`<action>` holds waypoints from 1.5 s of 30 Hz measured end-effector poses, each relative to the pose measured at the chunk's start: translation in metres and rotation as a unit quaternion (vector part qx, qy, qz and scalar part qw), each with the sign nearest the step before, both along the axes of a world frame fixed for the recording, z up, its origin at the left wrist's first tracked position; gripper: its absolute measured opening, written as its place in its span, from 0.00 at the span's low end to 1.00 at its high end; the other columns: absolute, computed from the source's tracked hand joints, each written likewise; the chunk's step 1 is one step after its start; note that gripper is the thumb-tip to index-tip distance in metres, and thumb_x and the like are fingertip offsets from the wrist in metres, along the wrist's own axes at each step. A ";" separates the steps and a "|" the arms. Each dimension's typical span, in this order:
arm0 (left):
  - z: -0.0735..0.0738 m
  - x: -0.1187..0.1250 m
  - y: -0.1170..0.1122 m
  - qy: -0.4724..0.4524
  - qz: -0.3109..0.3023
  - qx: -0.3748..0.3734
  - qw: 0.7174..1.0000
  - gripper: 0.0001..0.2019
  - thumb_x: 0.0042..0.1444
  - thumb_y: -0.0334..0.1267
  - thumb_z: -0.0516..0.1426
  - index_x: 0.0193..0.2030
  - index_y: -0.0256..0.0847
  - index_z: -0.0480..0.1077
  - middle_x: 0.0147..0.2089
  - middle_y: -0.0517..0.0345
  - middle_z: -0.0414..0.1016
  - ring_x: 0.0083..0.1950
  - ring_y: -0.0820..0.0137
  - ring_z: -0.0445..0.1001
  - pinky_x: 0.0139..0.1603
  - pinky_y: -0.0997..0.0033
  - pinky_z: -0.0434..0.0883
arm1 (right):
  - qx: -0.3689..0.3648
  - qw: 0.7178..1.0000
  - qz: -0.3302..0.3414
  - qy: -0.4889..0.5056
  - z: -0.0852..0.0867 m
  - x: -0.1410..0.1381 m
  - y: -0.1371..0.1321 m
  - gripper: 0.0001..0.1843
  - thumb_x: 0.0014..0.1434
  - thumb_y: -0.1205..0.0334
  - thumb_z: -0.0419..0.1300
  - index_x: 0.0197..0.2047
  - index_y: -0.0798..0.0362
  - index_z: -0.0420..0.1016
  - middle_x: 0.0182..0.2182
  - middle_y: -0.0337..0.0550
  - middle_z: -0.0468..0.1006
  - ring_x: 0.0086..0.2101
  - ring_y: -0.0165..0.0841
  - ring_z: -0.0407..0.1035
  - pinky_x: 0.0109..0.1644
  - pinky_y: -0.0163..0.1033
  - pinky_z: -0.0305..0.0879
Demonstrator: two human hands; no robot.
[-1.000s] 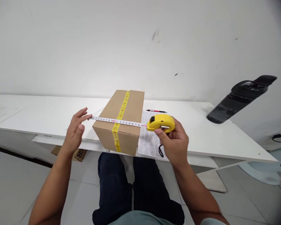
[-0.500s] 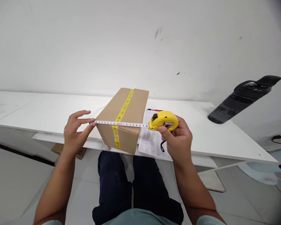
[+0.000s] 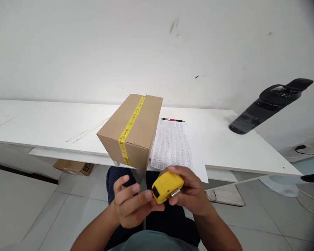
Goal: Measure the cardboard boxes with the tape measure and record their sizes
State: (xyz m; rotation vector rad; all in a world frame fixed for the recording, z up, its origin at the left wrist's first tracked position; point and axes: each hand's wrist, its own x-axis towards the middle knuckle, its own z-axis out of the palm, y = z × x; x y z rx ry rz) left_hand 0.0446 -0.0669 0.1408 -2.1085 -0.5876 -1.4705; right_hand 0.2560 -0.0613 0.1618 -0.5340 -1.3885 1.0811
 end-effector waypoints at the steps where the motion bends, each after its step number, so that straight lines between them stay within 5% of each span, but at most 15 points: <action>1: -0.001 0.006 0.005 -0.013 0.005 -0.011 1.000 0.17 0.44 0.52 0.74 0.31 0.56 0.72 0.43 0.63 0.78 0.63 0.66 0.68 0.68 0.54 0.73 | -0.009 1.000 -0.014 0.000 -0.005 0.002 0.001 0.30 0.50 0.54 0.78 0.56 0.37 0.80 0.39 0.41 0.84 0.33 0.36 0.79 0.34 0.38 0.78; 5: 0.011 0.017 0.023 0.004 0.049 -0.055 0.997 0.26 0.49 0.69 0.64 0.46 0.57 0.74 0.49 0.52 0.79 0.65 0.54 0.66 0.66 0.40 0.69 | -0.123 0.988 -0.088 0.042 -0.031 0.025 0.025 0.32 0.50 0.49 0.77 0.57 0.41 0.78 0.34 0.38 0.79 0.27 0.30 0.71 0.27 0.34 0.71; 9: 0.038 0.026 0.042 -0.020 0.155 -0.098 0.983 0.35 0.55 0.56 0.67 0.66 0.49 0.65 0.61 0.44 0.74 0.73 0.49 0.58 0.72 0.38 0.61 | -0.234 0.962 -0.128 0.063 -0.051 0.050 0.068 0.34 0.49 0.47 0.77 0.56 0.47 0.75 0.33 0.35 0.75 0.23 0.23 0.59 0.22 0.29 0.57; 12: 0.054 0.022 0.056 -0.031 0.194 -0.137 0.971 0.32 0.59 0.46 0.66 0.68 0.48 0.62 0.64 0.44 0.72 0.73 0.47 0.61 0.73 0.36 0.58 | -0.264 0.947 -0.176 0.049 -0.055 0.060 0.094 0.35 0.46 0.48 0.78 0.54 0.51 0.75 0.34 0.36 0.75 0.23 0.22 0.57 0.22 0.29 0.55; 16: 0.067 -0.014 0.067 -0.009 0.162 -0.174 0.971 0.23 0.62 0.37 0.62 0.62 0.45 0.65 0.61 0.46 0.72 0.67 0.51 0.70 0.74 0.36 0.60 | -0.272 0.934 -0.229 0.032 -0.052 0.069 0.112 0.38 0.43 0.46 0.79 0.53 0.53 0.74 0.32 0.34 0.75 0.21 0.21 0.56 0.22 0.30 0.54; 20: 0.077 -0.071 0.074 0.014 0.108 -0.210 0.972 0.22 0.62 0.39 0.60 0.62 0.49 0.64 0.64 0.47 0.69 0.73 0.49 0.64 0.73 0.35 0.65 | -0.263 0.927 -0.264 0.037 -0.045 0.080 0.119 0.40 0.38 0.44 0.79 0.51 0.52 0.74 0.30 0.32 0.75 0.19 0.20 0.55 0.21 0.31 0.53; 23: 0.080 -0.100 0.069 0.007 0.138 -0.207 0.968 0.22 0.64 0.40 0.57 0.65 0.54 0.62 0.71 0.54 0.63 0.77 0.49 0.57 0.76 0.35 0.63 | -0.225 0.933 -0.275 0.049 -0.035 0.085 0.115 0.36 0.41 0.45 0.79 0.49 0.51 0.75 0.32 0.34 0.75 0.21 0.21 0.55 0.21 0.31 0.54; 27: 0.074 -0.089 0.042 0.017 0.179 -0.115 0.977 0.21 0.62 0.39 0.60 0.61 0.58 0.65 0.66 0.58 0.71 0.70 0.54 0.68 0.72 0.39 0.68 | -0.148 0.963 -0.216 0.063 -0.017 0.070 0.092 0.25 0.50 0.44 0.75 0.45 0.47 0.77 0.35 0.40 0.77 0.23 0.27 0.61 0.20 0.34 0.55; 31: 0.062 -0.044 0.019 0.104 0.095 -0.058 0.988 0.18 0.58 0.52 0.66 0.54 0.58 0.71 0.50 0.62 0.83 0.55 0.61 0.81 0.69 0.45 0.71 | -0.101 0.992 -0.072 0.034 0.005 0.026 0.052 0.24 0.52 0.45 0.75 0.48 0.41 0.74 0.28 0.34 0.74 0.19 0.27 0.61 0.17 0.34 0.59; 36: 0.065 -0.023 0.009 0.096 0.024 -0.061 0.993 0.14 0.60 0.32 0.63 0.52 0.51 0.75 0.48 0.61 0.85 0.51 0.67 0.82 0.70 0.54 0.69 | -0.085 0.992 0.094 -0.023 0.032 -0.018 0.022 0.28 0.52 0.43 0.75 0.52 0.41 0.74 0.35 0.38 0.80 0.29 0.32 0.75 0.30 0.37 0.76; 41: 0.075 -0.048 0.001 0.153 0.081 -0.016 0.985 0.11 0.54 0.31 0.66 0.42 0.52 0.77 0.45 0.68 0.84 0.45 0.68 0.82 0.73 0.55 0.64 | -0.033 0.995 0.077 -0.053 0.042 -0.020 0.030 0.29 0.52 0.49 0.76 0.57 0.37 0.78 0.37 0.37 0.82 0.32 0.34 0.77 0.34 0.37 0.78; 45: 0.071 -0.095 0.016 0.032 0.188 -0.008 0.982 0.08 0.55 0.33 0.62 0.41 0.52 0.73 0.42 0.66 0.83 0.40 0.65 0.80 0.66 0.47 0.69 | -0.012 1.000 -0.024 0.003 0.046 0.001 0.067 0.31 0.52 0.52 0.77 0.58 0.33 0.79 0.45 0.38 0.82 0.39 0.34 0.76 0.39 0.38 0.76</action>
